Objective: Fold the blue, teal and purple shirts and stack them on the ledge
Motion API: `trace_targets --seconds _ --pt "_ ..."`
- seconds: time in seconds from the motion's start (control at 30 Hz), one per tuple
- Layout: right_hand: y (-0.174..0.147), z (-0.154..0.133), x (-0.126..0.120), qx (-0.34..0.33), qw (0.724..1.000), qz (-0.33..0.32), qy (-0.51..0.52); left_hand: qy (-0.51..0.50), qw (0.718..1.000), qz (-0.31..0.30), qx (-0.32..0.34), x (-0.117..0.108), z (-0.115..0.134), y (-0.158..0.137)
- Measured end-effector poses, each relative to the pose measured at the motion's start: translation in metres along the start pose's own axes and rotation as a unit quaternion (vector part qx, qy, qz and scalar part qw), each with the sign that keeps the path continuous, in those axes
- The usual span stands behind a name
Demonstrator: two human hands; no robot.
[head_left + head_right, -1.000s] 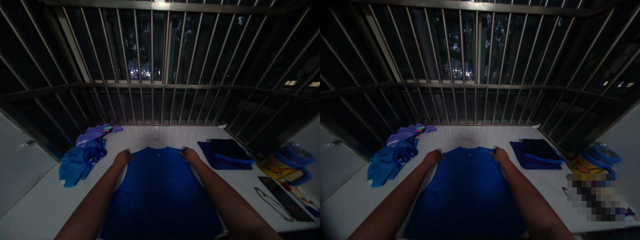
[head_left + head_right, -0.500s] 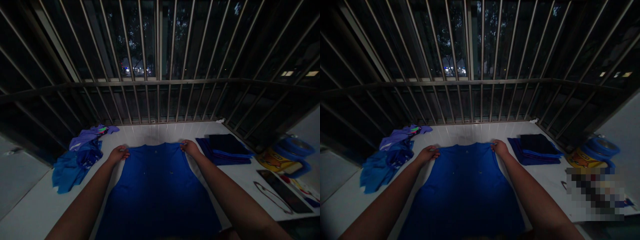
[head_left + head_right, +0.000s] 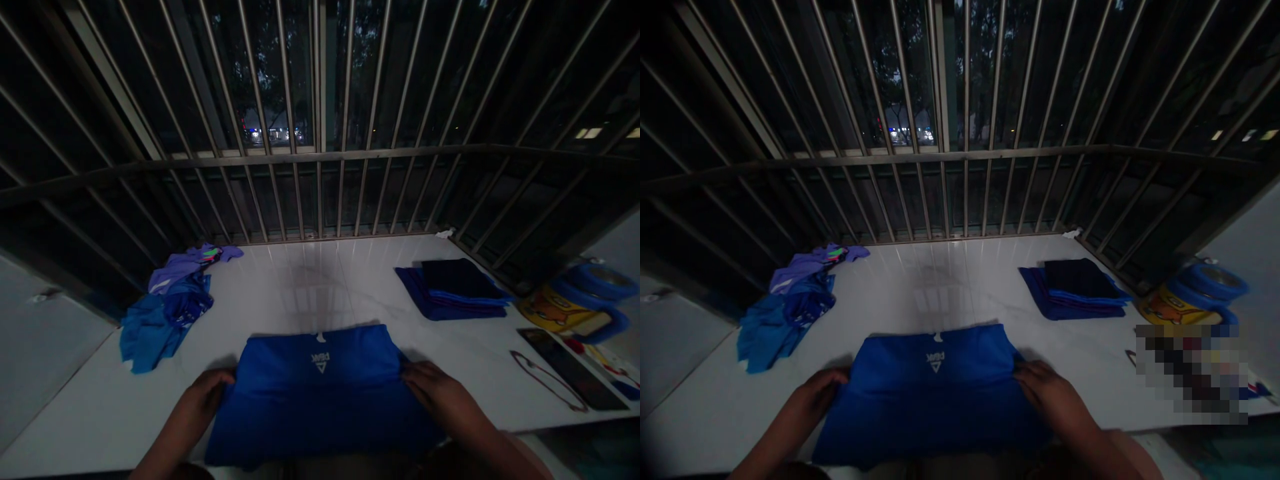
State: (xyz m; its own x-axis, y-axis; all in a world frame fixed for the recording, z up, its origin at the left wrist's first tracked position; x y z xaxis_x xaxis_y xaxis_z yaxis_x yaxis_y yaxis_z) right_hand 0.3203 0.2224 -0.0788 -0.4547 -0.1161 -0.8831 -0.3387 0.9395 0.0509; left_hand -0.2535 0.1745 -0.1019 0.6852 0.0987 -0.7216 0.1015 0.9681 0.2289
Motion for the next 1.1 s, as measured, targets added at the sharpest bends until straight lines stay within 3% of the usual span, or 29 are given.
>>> trace_targets --seconds 0.13,0.23,0.33,0.43,0.53,0.67,0.8,0.93,1.1 --pt "-0.001 -0.006 0.000 0.010 0.997 0.057 -0.056 0.070 0.997 0.026 0.001 0.000 0.011 0.010" --pt "0.027 -0.017 -0.009 0.043 0.989 0.116 -0.084 0.107 0.993 0.040 -0.023 0.003 0.019 0.042" --pt "0.066 -0.028 -0.006 0.055 0.981 0.142 -0.120 0.123 0.992 0.005 -0.010 0.017 0.027 0.079" --pt "0.105 -0.029 0.013 0.038 0.983 0.095 -0.153 0.119 0.991 -0.061 0.028 0.034 0.030 0.107" --pt "0.128 -0.010 0.027 0.066 0.985 0.028 -0.160 0.092 0.987 -0.129 0.033 0.043 0.025 0.118" --pt "0.135 0.007 0.026 0.066 0.989 -0.045 -0.121 0.051 0.973 -0.222 0.029 0.043 0.019 0.119" --pt "0.142 0.006 0.014 0.036 0.992 -0.086 -0.090 0.044 0.964 -0.261 0.030 0.039 0.015 0.132" --pt "0.171 0.002 -0.008 0.046 0.994 -0.050 -0.085 0.070 0.971 -0.227 0.029 0.030 0.018 0.169" --pt "0.214 -0.014 -0.058 0.070 0.993 0.053 -0.080 0.122 0.986 -0.111 0.028 -0.007 0.039 0.230"
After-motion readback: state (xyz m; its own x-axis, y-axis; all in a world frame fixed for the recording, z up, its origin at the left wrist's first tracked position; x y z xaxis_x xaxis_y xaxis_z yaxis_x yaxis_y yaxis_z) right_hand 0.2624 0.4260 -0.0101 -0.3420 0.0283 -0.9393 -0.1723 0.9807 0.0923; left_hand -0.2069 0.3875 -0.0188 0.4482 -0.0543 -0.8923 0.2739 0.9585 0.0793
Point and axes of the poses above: each hand's wrist, its own y-axis towards the middle knuckle, its own x-axis out of the palm, z = x × y, the point moved 8 cm from there along y, towards the middle knuckle, and after that the axes turned 10 degrees about x, right-handed, at the moved point
